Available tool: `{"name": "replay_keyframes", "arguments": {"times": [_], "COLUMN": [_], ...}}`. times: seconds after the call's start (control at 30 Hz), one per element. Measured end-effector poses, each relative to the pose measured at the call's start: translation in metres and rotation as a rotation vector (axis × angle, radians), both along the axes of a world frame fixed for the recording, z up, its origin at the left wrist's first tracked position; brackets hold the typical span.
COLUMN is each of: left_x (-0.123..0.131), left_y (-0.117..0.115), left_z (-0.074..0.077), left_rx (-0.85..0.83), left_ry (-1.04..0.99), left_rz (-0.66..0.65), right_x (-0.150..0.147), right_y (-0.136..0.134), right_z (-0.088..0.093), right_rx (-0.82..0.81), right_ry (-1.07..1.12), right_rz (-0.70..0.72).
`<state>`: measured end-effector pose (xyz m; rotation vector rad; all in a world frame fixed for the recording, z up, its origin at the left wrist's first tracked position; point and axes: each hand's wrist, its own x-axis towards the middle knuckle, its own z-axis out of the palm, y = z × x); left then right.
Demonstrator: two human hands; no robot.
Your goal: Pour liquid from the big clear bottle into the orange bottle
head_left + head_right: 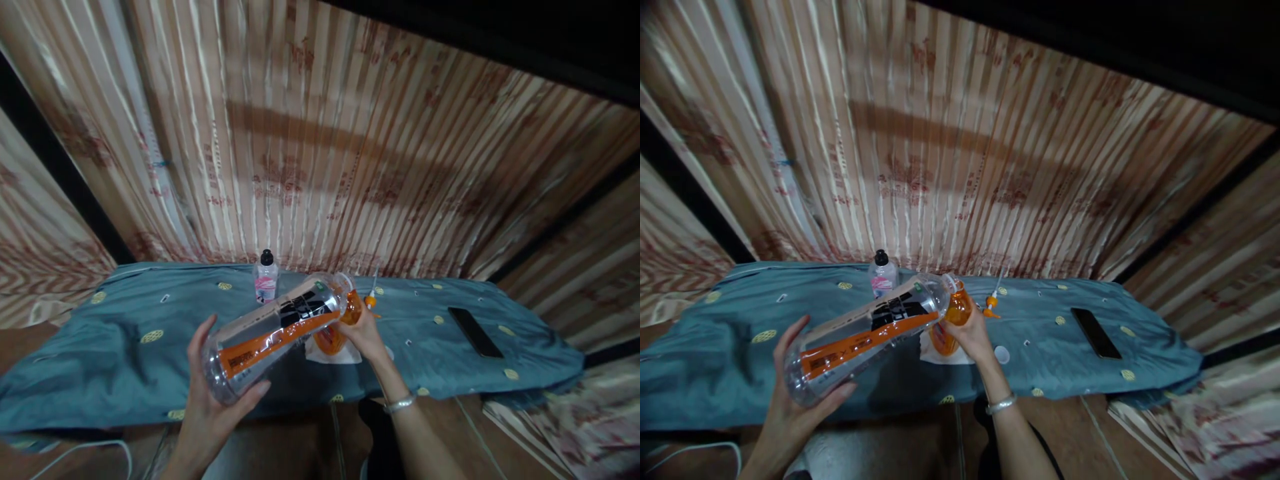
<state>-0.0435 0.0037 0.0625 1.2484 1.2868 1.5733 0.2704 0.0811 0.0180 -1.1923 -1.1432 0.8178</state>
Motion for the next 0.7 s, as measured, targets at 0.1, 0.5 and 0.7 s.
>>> {"name": "replay_keyframes", "arguments": {"times": [0.1,0.5,0.7], "left_x": [-0.0003,-0.0012,-0.0018], "left_y": [0.0007,0.0018,0.002], "left_z": [0.0013,0.0055,0.0067], "left_rx": [0.013,0.02,0.037], "left_ry": [0.035,0.044,0.06], "left_rz": [0.01,0.011,0.007], "right_x": [-0.0016,0.0015,-0.0009], "right_y": [0.0003,-0.0031,-0.0026], "right_z": [-0.0018,0.0044,0.0037], "right_rx": [-0.001,-0.02,-0.011], "right_ry": [0.026,-0.036,-0.003], "right_rz": [-0.015,-0.002,-0.032]}}
